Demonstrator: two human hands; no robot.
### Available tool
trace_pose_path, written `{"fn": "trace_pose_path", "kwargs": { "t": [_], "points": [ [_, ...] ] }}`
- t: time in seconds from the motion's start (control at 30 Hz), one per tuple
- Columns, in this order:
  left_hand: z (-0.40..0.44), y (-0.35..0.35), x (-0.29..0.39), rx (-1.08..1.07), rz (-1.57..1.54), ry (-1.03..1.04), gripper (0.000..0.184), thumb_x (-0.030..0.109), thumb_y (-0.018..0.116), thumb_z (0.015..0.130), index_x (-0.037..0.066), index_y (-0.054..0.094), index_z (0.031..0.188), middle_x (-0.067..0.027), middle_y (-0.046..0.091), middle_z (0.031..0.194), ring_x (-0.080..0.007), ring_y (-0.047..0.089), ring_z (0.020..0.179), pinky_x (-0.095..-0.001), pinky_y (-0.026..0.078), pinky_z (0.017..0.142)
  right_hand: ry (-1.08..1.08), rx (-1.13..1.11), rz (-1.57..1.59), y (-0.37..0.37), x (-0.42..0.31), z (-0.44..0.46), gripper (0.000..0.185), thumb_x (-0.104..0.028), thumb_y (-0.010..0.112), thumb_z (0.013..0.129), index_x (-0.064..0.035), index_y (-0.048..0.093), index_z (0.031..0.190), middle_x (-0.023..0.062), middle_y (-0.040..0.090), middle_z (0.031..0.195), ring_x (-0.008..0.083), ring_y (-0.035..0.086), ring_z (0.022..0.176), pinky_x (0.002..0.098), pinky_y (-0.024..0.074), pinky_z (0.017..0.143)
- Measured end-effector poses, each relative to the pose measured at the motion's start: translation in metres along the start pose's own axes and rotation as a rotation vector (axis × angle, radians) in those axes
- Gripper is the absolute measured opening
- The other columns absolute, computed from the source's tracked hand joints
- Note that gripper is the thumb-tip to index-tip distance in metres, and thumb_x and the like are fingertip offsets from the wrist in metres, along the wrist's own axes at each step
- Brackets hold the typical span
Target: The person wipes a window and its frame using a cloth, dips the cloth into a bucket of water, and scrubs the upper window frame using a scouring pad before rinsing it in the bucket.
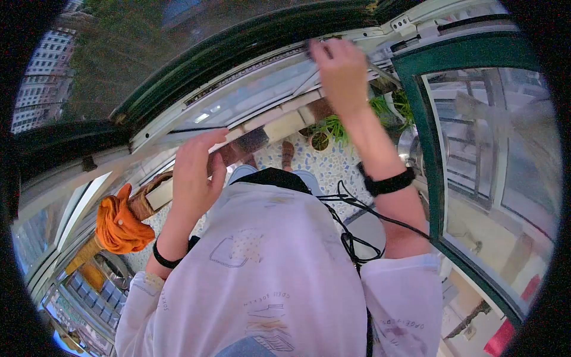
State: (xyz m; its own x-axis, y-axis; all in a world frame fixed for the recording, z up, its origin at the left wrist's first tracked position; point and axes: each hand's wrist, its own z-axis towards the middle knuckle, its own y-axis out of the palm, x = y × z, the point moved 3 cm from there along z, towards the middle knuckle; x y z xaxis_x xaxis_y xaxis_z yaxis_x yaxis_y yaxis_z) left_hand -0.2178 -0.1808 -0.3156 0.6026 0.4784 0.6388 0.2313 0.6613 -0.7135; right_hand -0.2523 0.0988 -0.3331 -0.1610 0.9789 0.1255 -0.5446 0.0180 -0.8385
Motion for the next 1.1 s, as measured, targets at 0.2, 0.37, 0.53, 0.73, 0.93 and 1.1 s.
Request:
{"fn": "trace_pose_path", "kwargs": {
  "t": [0.2, 0.37, 0.53, 0.73, 0.93, 1.1],
  "points": [
    [-0.001, -0.002, -0.007, 0.049, -0.022, -0.009, 0.035, -0.005, 0.058, 0.075, 0.005, 0.056, 0.109, -0.0106, 0.064, 0.107, -0.0309, 0.060, 0.099, -0.0427, 0.044, 0.087, 0.190, -0.008, 0.025, 0.006, -0.014, 0.005, 0.026, -0.007, 0.059, 0.078, -0.0078, 0.068, 0.102, 0.0064, 0.058, 0.084, 0.0259, 0.058, 0.083, 0.0397, 0.0462, 0.072],
    [0.003, 0.000, -0.001, -0.011, -0.029, 0.039, 0.036, -0.006, 0.057, 0.077, 0.004, 0.055, 0.111, -0.0111, 0.064, 0.116, -0.0331, 0.059, 0.101, -0.0425, 0.045, 0.089, -0.002, -0.048, 0.021, 0.004, 0.017, 0.003, 0.028, -0.006, 0.058, 0.078, -0.0096, 0.068, 0.103, 0.0079, 0.058, 0.085, 0.0279, 0.058, 0.083, 0.0403, 0.0463, 0.072],
    [0.000, -0.009, -0.005, 0.063, 0.001, 0.010, 0.035, -0.005, 0.057, 0.075, 0.005, 0.056, 0.109, -0.0103, 0.064, 0.108, -0.0309, 0.060, 0.099, -0.0424, 0.045, 0.086, 0.102, -0.021, -0.010, 0.007, -0.007, 0.005, 0.034, 0.001, 0.064, 0.072, -0.0084, 0.069, 0.104, 0.0084, 0.057, 0.084, 0.0285, 0.058, 0.081, 0.0405, 0.0463, 0.070],
    [-0.004, 0.000, -0.004, -0.017, -0.037, 0.011, 0.036, -0.006, 0.057, 0.078, 0.005, 0.055, 0.112, -0.0103, 0.064, 0.117, -0.0327, 0.059, 0.103, -0.0418, 0.044, 0.090, -0.018, -0.096, -0.009, 0.002, -0.017, 0.004, 0.030, -0.004, 0.059, 0.077, -0.0089, 0.068, 0.105, 0.0078, 0.056, 0.086, 0.0276, 0.057, 0.084, 0.0400, 0.0456, 0.072],
    [-0.005, -0.010, -0.004, 0.060, -0.015, 0.010, 0.034, -0.005, 0.058, 0.075, 0.005, 0.057, 0.107, -0.0097, 0.065, 0.106, -0.0307, 0.060, 0.099, -0.0426, 0.045, 0.087, 0.059, -0.046, -0.022, 0.005, -0.004, 0.006, 0.033, 0.000, 0.062, 0.074, -0.0082, 0.070, 0.105, 0.0086, 0.056, 0.083, 0.0289, 0.057, 0.082, 0.0397, 0.0462, 0.071],
    [-0.007, -0.008, -0.002, 0.026, -0.042, -0.006, 0.034, -0.005, 0.058, 0.075, 0.006, 0.057, 0.108, -0.0095, 0.065, 0.108, -0.0304, 0.060, 0.099, -0.0423, 0.044, 0.088, 0.097, 0.001, 0.120, 0.007, -0.031, 0.002, 0.029, -0.002, 0.061, 0.076, -0.0078, 0.069, 0.103, 0.0096, 0.055, 0.081, 0.0299, 0.057, 0.078, 0.0415, 0.0465, 0.068]
  ]
}}
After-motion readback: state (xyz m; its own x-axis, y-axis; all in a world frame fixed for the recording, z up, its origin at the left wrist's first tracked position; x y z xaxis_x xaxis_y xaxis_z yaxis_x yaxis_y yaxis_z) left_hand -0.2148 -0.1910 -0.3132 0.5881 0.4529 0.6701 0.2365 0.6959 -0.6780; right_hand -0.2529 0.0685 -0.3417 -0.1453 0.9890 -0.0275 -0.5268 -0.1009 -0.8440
